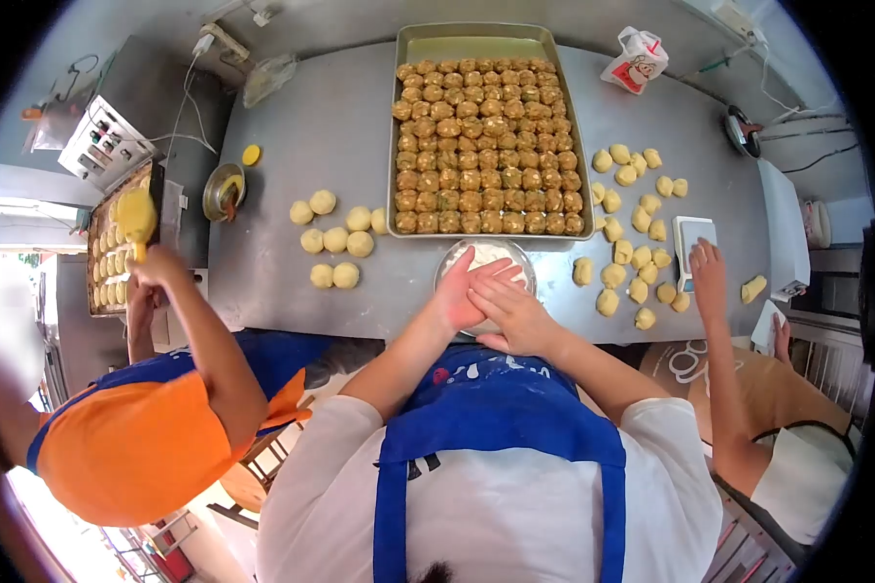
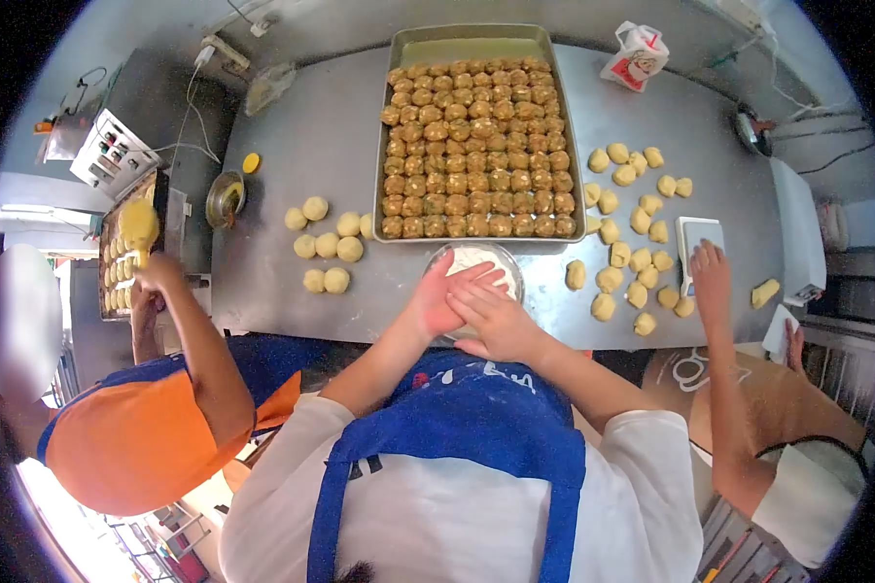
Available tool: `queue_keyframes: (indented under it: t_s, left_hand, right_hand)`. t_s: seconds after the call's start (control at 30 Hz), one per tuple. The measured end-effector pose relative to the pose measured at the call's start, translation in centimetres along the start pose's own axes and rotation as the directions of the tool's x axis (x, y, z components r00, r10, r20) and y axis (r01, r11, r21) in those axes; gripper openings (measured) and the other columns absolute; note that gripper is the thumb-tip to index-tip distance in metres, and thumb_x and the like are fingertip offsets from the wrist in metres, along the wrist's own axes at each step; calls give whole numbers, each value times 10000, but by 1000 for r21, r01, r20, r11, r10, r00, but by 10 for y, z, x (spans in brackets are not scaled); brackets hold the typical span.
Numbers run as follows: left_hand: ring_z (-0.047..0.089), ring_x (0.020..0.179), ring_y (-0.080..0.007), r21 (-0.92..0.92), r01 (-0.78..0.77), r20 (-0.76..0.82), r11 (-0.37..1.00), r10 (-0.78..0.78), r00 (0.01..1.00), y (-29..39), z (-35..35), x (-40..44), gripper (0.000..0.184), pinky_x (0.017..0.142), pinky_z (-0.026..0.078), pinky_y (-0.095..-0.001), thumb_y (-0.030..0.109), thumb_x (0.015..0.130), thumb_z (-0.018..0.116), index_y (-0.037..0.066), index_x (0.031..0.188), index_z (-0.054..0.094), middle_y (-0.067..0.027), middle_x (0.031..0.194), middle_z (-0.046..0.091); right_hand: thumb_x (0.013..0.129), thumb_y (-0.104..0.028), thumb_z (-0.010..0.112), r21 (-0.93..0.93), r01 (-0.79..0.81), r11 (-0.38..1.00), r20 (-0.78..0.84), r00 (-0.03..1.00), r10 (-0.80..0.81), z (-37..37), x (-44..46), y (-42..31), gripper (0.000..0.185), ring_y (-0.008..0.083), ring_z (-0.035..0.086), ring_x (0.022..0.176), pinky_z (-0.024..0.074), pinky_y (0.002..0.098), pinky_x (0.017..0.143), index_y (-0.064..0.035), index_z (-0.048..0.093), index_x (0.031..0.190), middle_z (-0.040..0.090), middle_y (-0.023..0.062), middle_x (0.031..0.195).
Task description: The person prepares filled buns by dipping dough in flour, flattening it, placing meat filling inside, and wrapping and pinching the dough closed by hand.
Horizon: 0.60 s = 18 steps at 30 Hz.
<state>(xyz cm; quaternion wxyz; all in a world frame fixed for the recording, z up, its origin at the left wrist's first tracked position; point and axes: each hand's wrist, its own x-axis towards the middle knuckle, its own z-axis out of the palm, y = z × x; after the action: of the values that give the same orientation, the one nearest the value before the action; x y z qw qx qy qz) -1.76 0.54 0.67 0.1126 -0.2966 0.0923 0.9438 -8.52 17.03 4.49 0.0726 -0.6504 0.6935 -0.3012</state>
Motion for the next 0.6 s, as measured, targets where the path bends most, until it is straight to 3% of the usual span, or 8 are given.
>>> queue_keyframes:
  t_s: [0.03, 0.1, 0.2, 0.27, 0.37, 0.47, 0.57, 0.6]
  left_hand:
    - [459, 1359, -363, -184, 102, 96, 978, -85, 992, -4, 5, -1, 713, 1173, 323, -469, 522, 1056, 332, -51, 1479, 344, -225, 1485, 453]
    - [431, 1383, -380, -186, 107, 42, 977, -101, 994, -11, -4, 4, 709, 1178, 316, -478, 511, 1059, 326, -59, 1480, 336, -237, 1492, 440]
    - [402, 1408, -394, -185, 51, 11, 982, -49, 999, -14, -7, -13, 688, 1179, 315, -487, 486, 1064, 324, -62, 1478, 334, -246, 1500, 429]
    - [403, 1409, -392, -176, -14, 35, 984, 21, 999, -9, -12, -27, 671, 1176, 320, -488, 473, 1065, 327, -58, 1476, 341, -241, 1501, 430]
    - [401, 1411, -390, -229, -108, -26, 967, 104, 994, -6, -22, -40, 639, 1172, 322, -496, 451, 1065, 347, -41, 1472, 357, -222, 1510, 430]
    - [401, 1413, -383, -248, -115, -48, 962, 107, 993, -5, -17, -49, 605, 1165, 327, -504, 432, 1066, 361, -29, 1457, 384, -193, 1518, 432]
    - [429, 1389, -377, -248, -100, 23, 963, 109, 994, -15, -11, -47, 562, 1157, 332, -517, 415, 1069, 363, 4, 1450, 411, -185, 1498, 453]
    - [458, 1361, -351, -208, 8, 204, 978, 35, 978, -16, -8, -42, 557, 1161, 334, -490, 432, 1068, 368, 20, 1440, 428, -171, 1466, 484]
  right_hand:
    - [775, -284, 770, 47, 27, 999, -63, 998, -24, 1, -4, 10, 563, 339, 575, 1198, 428, 472, 1056, -43, 604, 1256, 607, 168, 1276]
    - [714, -163, 784, 97, -13, 995, -136, 990, 26, 6, -22, 42, 352, 316, 644, 990, 510, 440, 902, -64, 679, 1034, 674, 101, 1042]
    - [743, -185, 758, -194, -280, 940, -199, 950, 242, 0, -68, 103, 287, 314, 629, 1004, 507, 446, 890, -63, 664, 985, 660, 110, 1050]
    - [764, -210, 763, -458, -292, 840, -173, 956, 238, -19, -97, 117, 351, 308, 608, 1067, 507, 435, 901, -62, 671, 1069, 632, 141, 1157]
    - [773, -193, 777, -244, -364, 899, -142, 930, 339, -2, -132, 145, 397, 307, 615, 1064, 515, 411, 890, -58, 668, 1131, 634, 147, 1173]
    - [804, -148, 789, 25, -560, 828, -365, 766, 529, 10, -108, 123, 375, 329, 631, 1011, 528, 394, 871, -53, 667, 1145, 643, 158, 1131]
    - [782, -160, 811, 428, -297, 854, -436, 760, 482, -7, -24, 33, 375, 338, 639, 969, 530, 384, 868, -49, 660, 1106, 668, 141, 1034]
    - [770, -165, 821, 521, -214, 826, -386, 804, 452, -4, -11, 18, 399, 338, 639, 965, 530, 383, 865, -49, 651, 1112, 671, 137, 1007]
